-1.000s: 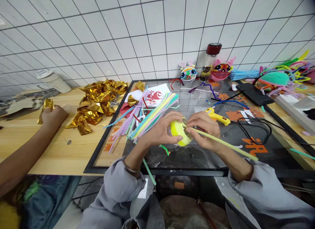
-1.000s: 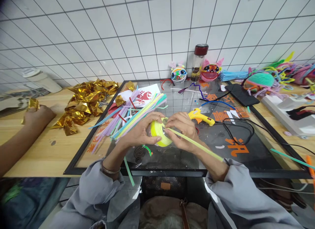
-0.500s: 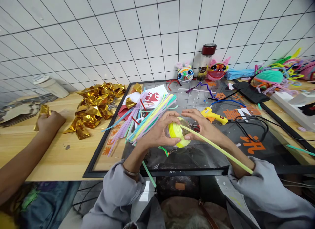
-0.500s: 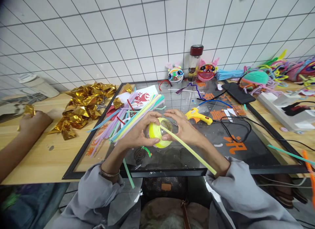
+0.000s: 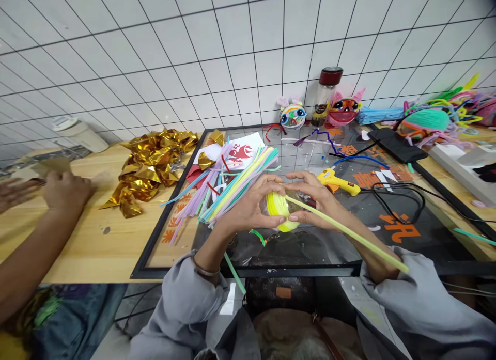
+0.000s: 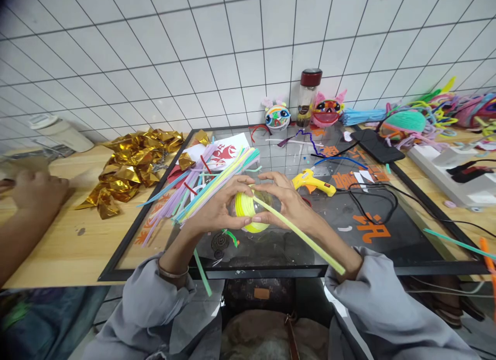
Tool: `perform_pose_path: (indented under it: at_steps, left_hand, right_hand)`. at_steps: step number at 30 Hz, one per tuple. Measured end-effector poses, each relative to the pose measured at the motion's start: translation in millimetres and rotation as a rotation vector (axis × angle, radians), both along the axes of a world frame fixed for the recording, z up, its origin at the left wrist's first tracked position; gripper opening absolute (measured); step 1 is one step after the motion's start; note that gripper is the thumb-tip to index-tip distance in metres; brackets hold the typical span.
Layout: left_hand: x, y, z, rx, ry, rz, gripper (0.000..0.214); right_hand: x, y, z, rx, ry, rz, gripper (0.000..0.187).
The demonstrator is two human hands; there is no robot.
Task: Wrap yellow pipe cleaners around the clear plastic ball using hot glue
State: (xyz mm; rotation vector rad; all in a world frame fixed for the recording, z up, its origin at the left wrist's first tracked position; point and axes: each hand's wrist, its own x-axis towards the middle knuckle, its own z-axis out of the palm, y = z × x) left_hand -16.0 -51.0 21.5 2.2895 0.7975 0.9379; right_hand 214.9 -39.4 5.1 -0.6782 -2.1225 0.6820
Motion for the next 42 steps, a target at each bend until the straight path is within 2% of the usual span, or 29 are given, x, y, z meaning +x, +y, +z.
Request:
perform_pose_path:
  at_steps: [9,18,26,33,42]
  left_hand:
    - [1.6,-0.5,1.9,-0.038,-0.023,-0.008,0.039]
    - [2.1,-0.6,-0.7,-0.032,-0.018,0.007,0.041]
    - [3.7,-3.7,-2.9,-0.136,-0.061,0.079,0.061]
    - [5.0,-4.0,5.6,-0.11,-0.018,0.046,0.056]
    - [4.4,-2.7,3.3,-0.094,-0.013,0.037,0.054]
  right_hand:
    - [-5.6,-5.8,6.3,0.034,0.059,0.007,0.054]
    - [-6.2,-6.2,8.0,0.083,0.065,-0.041,0.039]
    - [-5.2,-4.8,5.6,0.101,0.033,-0.077,0.037]
    - [-4.8,-5.1,5.8,0.123,0.032,-0.077,0.035]
    - [-3.9,-5.5,7.0,0.142,0.056,-0.081,0.029]
